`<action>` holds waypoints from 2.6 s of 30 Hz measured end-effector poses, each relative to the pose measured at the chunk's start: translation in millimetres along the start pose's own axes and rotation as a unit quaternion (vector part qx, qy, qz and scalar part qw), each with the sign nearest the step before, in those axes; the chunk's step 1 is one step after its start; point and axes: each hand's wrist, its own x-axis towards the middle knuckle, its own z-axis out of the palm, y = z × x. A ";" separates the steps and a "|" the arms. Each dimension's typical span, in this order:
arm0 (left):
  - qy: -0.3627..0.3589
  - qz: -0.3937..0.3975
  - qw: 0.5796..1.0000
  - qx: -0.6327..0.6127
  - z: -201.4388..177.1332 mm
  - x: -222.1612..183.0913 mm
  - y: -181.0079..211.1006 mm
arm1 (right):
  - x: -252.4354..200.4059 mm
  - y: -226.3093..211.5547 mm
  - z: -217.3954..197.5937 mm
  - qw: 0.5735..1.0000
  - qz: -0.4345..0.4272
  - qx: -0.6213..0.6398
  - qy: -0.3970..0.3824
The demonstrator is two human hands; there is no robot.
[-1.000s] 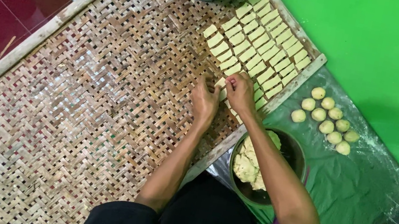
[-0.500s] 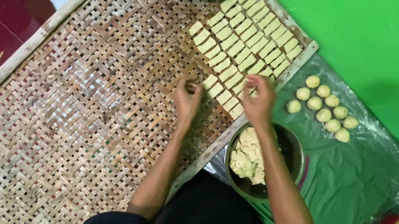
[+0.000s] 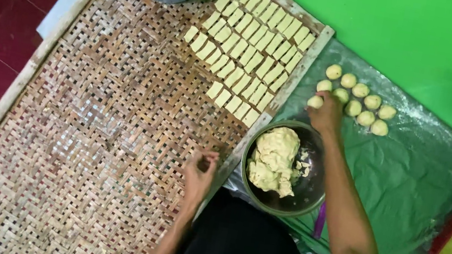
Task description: Preparing and shaping dough into strips using a manual pasta machine and arranging them on a tray.
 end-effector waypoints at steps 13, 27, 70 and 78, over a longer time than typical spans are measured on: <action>-0.232 -0.032 0.969 -0.075 59.5 -45.6 142.6 | -174.1 -86.1 -135.4 0.912 0.132 0.348 0.171; -0.584 -0.143 0.797 0.055 162.5 -176.5 55.7 | -433.6 -91.4 -186.8 0.935 0.097 0.236 0.246; -0.837 -0.098 0.456 0.286 269.1 -359.1 67.4 | -586.3 -57.9 -192.6 0.788 0.241 0.214 0.524; -0.826 -0.144 0.481 0.256 275.6 -332.7 83.9 | -547.2 -61.4 -209.8 0.775 0.327 0.220 0.494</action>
